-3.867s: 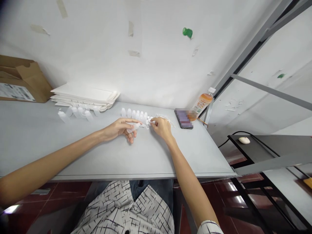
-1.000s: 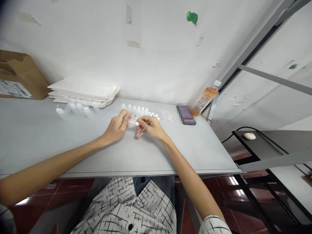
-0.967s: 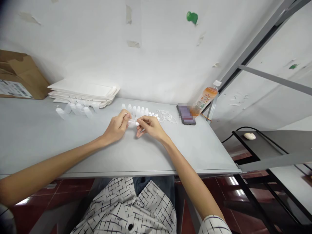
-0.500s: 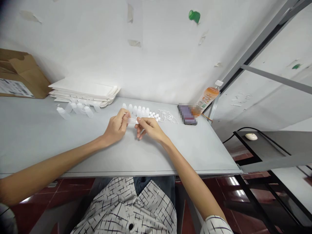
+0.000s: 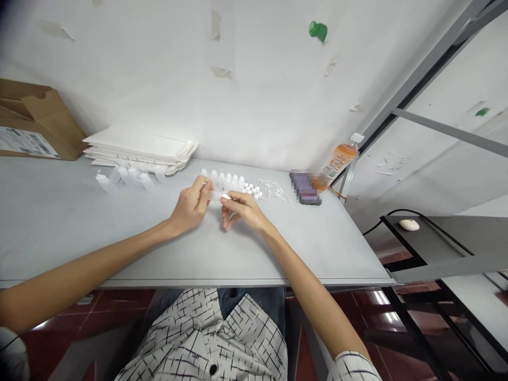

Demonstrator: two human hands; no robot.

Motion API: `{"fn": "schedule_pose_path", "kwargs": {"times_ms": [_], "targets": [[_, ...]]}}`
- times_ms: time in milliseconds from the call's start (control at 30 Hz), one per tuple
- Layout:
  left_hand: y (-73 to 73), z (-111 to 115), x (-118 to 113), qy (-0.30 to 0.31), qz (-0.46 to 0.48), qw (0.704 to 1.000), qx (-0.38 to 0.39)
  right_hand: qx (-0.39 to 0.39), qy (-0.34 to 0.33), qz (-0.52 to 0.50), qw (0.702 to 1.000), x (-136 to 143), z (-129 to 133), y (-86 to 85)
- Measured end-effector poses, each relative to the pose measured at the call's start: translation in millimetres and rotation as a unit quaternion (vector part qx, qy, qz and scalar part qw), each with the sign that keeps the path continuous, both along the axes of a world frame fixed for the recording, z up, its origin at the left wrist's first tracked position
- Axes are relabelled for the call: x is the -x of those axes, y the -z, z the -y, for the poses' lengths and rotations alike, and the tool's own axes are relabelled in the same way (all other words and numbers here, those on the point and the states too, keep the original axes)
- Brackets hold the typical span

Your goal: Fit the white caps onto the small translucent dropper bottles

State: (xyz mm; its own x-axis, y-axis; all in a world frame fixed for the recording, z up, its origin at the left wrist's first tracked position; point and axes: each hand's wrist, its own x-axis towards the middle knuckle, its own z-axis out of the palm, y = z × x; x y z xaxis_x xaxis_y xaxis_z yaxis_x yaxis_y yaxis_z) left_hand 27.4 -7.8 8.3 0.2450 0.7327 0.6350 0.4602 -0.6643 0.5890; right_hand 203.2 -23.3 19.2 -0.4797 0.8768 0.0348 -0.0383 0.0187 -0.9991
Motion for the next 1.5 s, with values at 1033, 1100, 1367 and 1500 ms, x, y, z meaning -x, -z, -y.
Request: {"fn": "schedule_pose_path", "kwargs": {"times_ms": [1033,1100,1367,1500], "targets": [[4.1,0.4,0.0,0.020,-0.026,0.999,0.022,0.146,-0.094,0.009,0.985,-8.4,-5.5,1.0],[1.6,-0.3,0.4,0.016,-0.018,0.999,0.040,0.103,-0.057,0.026,0.993,-7.4,-4.6,-0.6],[-1.9,-3.5,1.3,0.003,-0.004,0.998,0.068,0.010,0.008,0.042,0.999,-6.4,-2.2,-3.7],[0.2,-1.9,0.8,0.017,-0.013,0.997,0.068,0.058,-0.016,0.041,0.997,-5.5,-3.2,-1.2]]}}
